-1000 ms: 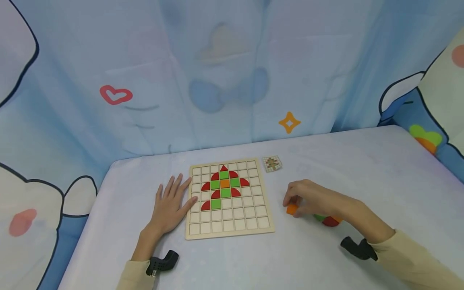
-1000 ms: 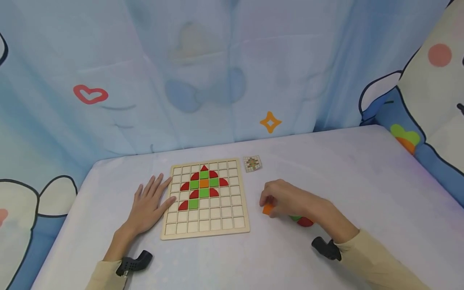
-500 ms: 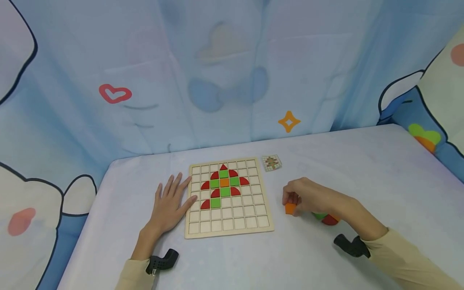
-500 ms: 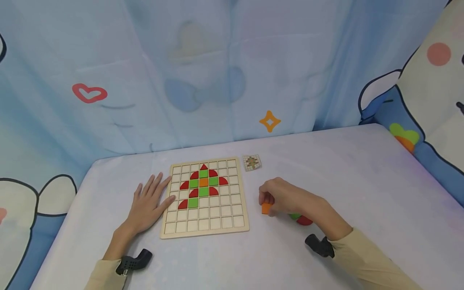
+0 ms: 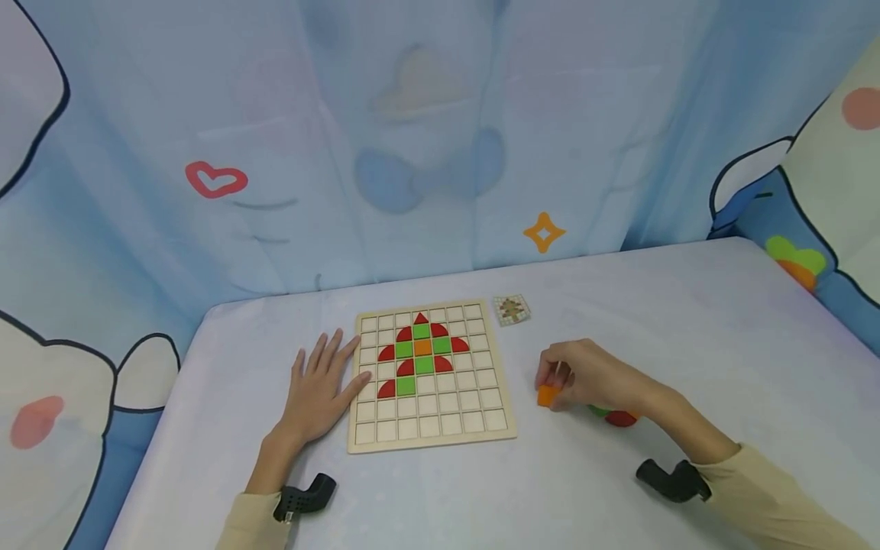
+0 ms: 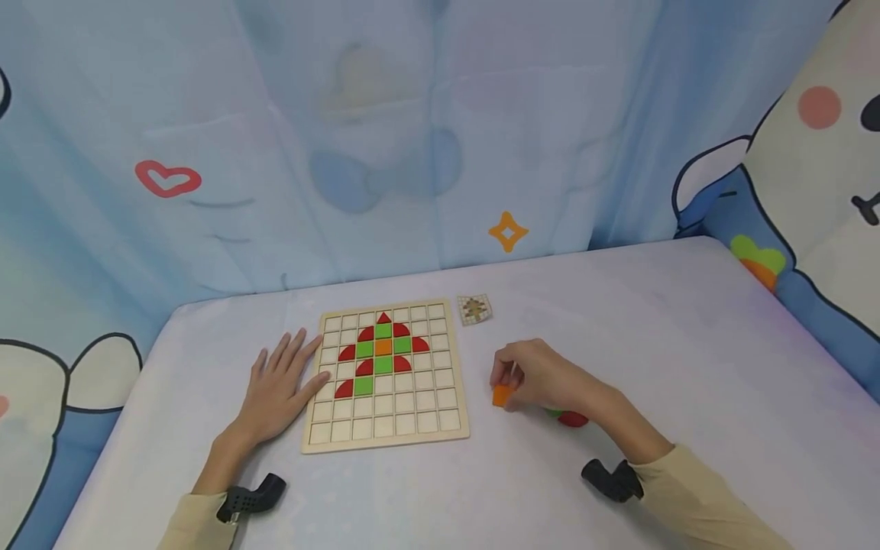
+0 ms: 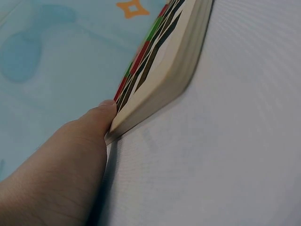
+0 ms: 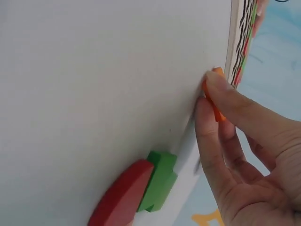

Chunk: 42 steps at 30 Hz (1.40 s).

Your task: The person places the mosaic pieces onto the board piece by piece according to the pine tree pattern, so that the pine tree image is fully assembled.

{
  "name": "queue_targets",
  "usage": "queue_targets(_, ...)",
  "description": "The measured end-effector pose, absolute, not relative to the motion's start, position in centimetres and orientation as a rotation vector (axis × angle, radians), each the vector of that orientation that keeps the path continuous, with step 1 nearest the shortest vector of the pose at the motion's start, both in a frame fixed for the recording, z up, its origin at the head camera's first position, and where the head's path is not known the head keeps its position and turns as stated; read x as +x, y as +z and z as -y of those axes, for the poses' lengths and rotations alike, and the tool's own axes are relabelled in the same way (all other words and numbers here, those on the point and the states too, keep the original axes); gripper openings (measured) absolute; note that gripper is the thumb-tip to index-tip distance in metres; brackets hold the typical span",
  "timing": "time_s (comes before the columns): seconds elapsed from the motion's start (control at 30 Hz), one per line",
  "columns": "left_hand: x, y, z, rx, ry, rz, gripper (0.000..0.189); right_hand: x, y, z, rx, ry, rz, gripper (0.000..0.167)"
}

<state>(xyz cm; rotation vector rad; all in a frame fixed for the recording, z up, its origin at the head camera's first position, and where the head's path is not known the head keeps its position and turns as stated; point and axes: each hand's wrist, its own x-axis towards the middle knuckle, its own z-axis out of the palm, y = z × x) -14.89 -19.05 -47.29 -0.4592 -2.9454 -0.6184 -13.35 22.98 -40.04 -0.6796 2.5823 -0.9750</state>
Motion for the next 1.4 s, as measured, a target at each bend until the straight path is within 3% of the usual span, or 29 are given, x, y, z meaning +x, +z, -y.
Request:
queue_targets(0.27,-14.4,-47.9,18.8,-0.467,-0.637,2.954,0.072,-14.0,-39.7,-21.4,-0.811,-1.020,-2.570,0.025)
queue_targets(0.77,-14.6,-47.8,18.6,-0.471,-0.665,2.942,0.072,-16.6,-40.2,-10.3,-0.972,-1.157,-2.507,0.014)
queue_targets(1.4,-14.8,-47.3,19.1,-0.455,-0.632,2.941,0.072,-16.6,-40.5,-7.4,-0.865,-1.007,-2.631,0.014)
